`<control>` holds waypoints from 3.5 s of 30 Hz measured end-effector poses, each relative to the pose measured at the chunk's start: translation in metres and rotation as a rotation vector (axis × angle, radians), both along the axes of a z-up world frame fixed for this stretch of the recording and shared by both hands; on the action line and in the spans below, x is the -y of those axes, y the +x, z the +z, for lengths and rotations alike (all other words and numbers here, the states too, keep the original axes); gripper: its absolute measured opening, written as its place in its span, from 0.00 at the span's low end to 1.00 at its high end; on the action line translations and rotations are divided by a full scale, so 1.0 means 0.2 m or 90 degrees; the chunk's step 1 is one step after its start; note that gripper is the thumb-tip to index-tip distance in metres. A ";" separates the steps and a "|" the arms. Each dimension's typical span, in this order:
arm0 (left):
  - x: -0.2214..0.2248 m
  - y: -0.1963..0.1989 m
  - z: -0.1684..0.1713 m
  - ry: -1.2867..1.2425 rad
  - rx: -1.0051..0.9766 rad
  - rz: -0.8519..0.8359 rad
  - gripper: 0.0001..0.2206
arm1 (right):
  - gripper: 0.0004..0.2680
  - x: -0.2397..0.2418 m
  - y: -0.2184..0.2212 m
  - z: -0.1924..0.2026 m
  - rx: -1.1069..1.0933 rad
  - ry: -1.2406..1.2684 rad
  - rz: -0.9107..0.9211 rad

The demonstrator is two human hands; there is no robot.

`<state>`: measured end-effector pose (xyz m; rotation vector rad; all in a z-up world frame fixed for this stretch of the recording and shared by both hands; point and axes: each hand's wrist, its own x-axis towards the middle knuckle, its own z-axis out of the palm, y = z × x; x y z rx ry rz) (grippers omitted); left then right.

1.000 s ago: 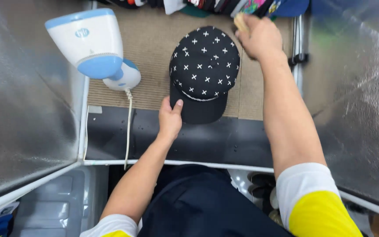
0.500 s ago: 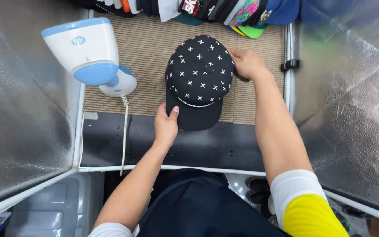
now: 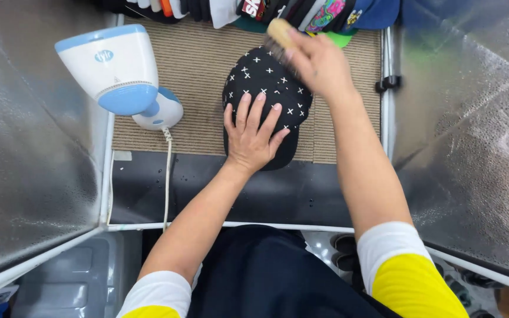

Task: Cleaning a black baseball cap using a brush and a handheld steamer.

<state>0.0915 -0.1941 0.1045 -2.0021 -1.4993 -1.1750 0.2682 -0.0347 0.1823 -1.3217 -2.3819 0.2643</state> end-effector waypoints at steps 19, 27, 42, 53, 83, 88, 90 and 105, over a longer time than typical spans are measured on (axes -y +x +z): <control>-0.10 0.01 -0.17 0.081 0.032 -0.019 0.25 | 0.14 0.28 0.18 -0.47 -0.414 -0.284 -0.382; -0.07 0.01 -0.15 0.076 0.015 -0.022 0.26 | 0.21 0.69 0.03 -0.50 -0.442 -0.368 -0.507; -0.06 0.02 -0.18 0.060 0.040 -0.032 0.26 | 0.18 0.66 -0.06 0.02 -0.241 -0.008 -0.318; -0.07 0.03 -0.20 0.064 0.049 -0.039 0.25 | 0.16 0.69 0.01 -0.02 -0.195 0.098 -0.242; -0.37 -0.07 0.47 -0.448 0.035 -0.101 0.26 | 0.08 0.68 -0.16 -0.20 -0.286 0.158 -0.002; -0.49 -0.10 0.52 -0.232 -0.238 -0.084 0.06 | 0.07 0.68 -0.14 -0.26 -0.324 0.192 0.006; -0.72 -0.18 0.45 -0.341 -0.157 0.005 0.21 | 0.09 0.67 -0.15 -0.22 -0.313 0.215 -0.004; -0.86 -0.49 0.24 -0.945 0.152 0.088 0.32 | 0.07 0.68 -0.18 -0.26 -0.334 0.233 -0.035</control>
